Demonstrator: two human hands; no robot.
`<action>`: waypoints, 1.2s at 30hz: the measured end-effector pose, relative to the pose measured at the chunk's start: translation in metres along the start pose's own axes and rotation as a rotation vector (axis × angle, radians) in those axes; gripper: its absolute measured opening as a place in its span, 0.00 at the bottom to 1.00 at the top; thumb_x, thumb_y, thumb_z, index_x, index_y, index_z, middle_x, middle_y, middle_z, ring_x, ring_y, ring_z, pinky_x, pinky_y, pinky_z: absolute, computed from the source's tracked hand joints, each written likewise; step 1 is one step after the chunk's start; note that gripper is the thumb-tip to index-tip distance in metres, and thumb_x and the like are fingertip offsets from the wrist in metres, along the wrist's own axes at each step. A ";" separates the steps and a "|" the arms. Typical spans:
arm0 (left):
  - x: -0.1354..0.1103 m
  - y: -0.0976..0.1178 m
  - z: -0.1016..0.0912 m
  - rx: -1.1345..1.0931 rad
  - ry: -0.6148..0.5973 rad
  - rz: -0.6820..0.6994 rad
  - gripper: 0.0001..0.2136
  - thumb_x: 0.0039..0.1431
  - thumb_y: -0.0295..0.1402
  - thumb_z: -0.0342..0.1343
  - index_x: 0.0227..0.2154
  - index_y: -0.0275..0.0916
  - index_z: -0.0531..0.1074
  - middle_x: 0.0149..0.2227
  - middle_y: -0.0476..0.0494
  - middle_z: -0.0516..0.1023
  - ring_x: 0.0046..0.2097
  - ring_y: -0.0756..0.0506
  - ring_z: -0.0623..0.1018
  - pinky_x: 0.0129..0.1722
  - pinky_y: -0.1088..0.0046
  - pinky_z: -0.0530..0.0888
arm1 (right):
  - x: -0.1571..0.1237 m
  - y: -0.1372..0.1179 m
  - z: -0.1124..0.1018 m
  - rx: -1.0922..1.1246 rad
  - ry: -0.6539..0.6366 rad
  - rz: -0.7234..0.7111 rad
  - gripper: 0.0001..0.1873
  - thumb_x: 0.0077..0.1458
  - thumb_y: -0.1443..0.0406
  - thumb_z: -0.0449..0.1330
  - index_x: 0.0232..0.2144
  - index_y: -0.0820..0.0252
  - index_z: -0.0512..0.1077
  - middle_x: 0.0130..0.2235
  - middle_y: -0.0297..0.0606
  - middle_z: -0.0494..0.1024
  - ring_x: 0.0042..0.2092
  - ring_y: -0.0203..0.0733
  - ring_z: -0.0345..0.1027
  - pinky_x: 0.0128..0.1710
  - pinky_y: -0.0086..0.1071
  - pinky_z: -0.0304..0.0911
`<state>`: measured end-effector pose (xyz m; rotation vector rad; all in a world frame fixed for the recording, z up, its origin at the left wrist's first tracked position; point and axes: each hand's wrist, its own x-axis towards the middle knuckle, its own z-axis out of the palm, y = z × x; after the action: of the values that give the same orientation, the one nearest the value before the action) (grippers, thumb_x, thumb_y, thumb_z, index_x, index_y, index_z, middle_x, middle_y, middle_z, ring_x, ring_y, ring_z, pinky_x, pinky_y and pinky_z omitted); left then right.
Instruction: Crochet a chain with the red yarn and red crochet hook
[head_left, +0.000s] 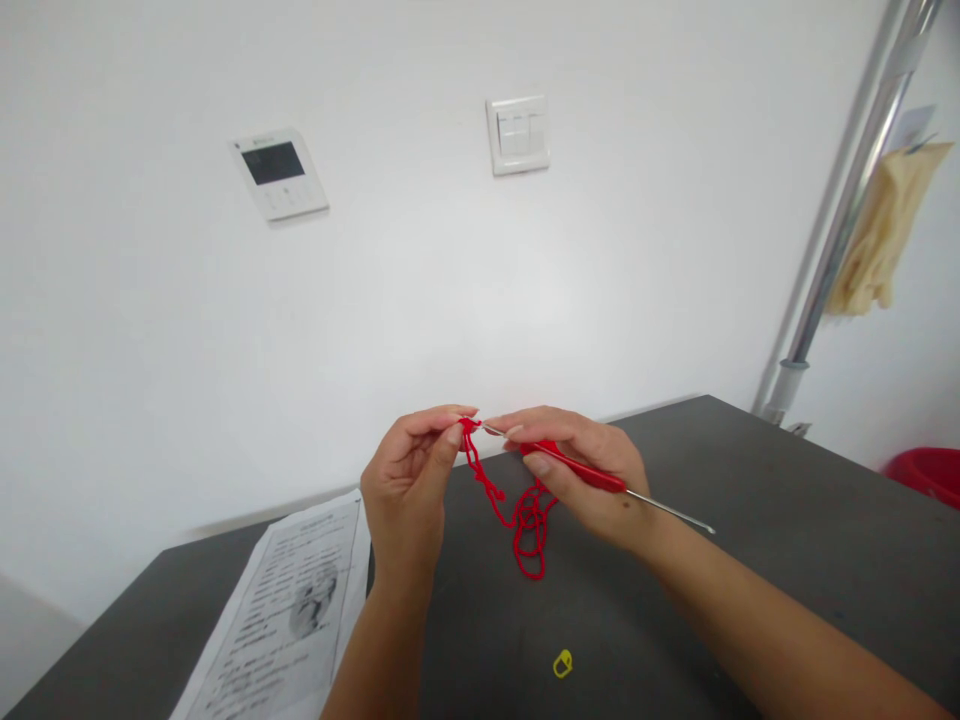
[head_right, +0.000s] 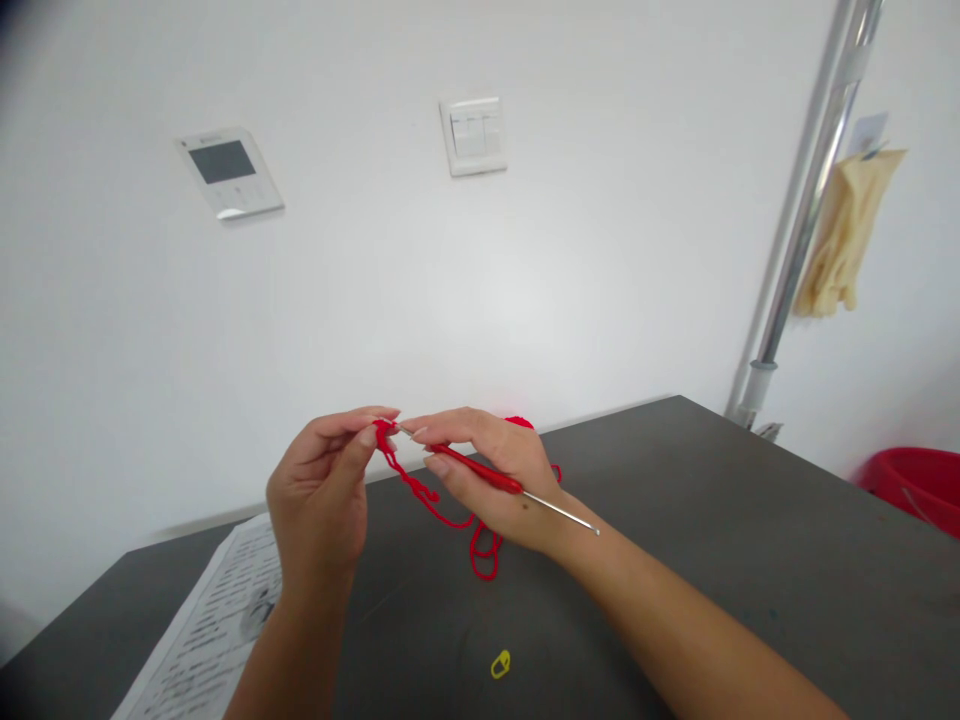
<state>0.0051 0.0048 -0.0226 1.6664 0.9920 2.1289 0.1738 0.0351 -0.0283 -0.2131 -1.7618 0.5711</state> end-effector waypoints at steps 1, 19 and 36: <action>-0.001 0.001 0.000 -0.017 0.001 -0.025 0.02 0.60 0.28 0.62 0.34 0.41 0.79 0.36 0.47 0.85 0.37 0.48 0.82 0.38 0.73 0.79 | 0.000 0.001 0.000 0.007 0.002 -0.009 0.08 0.63 0.68 0.60 0.42 0.53 0.77 0.48 0.41 0.84 0.50 0.43 0.79 0.51 0.38 0.74; -0.003 0.008 0.002 -0.052 0.058 -0.098 0.02 0.57 0.27 0.65 0.32 0.41 0.81 0.32 0.51 0.85 0.33 0.52 0.82 0.35 0.79 0.79 | 0.000 0.007 -0.002 -0.097 -0.081 -0.271 0.11 0.65 0.71 0.56 0.48 0.57 0.72 0.51 0.47 0.82 0.56 0.38 0.75 0.55 0.33 0.72; -0.007 0.007 0.006 0.188 0.130 0.156 0.07 0.55 0.23 0.63 0.32 0.41 0.81 0.32 0.50 0.84 0.35 0.50 0.83 0.36 0.76 0.80 | -0.004 0.003 0.012 -0.234 0.003 -0.297 0.10 0.66 0.72 0.54 0.46 0.55 0.69 0.50 0.48 0.82 0.54 0.37 0.76 0.54 0.33 0.74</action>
<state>0.0142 -0.0019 -0.0229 1.7620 1.1681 2.3332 0.1624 0.0332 -0.0352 -0.1101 -1.8137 0.1504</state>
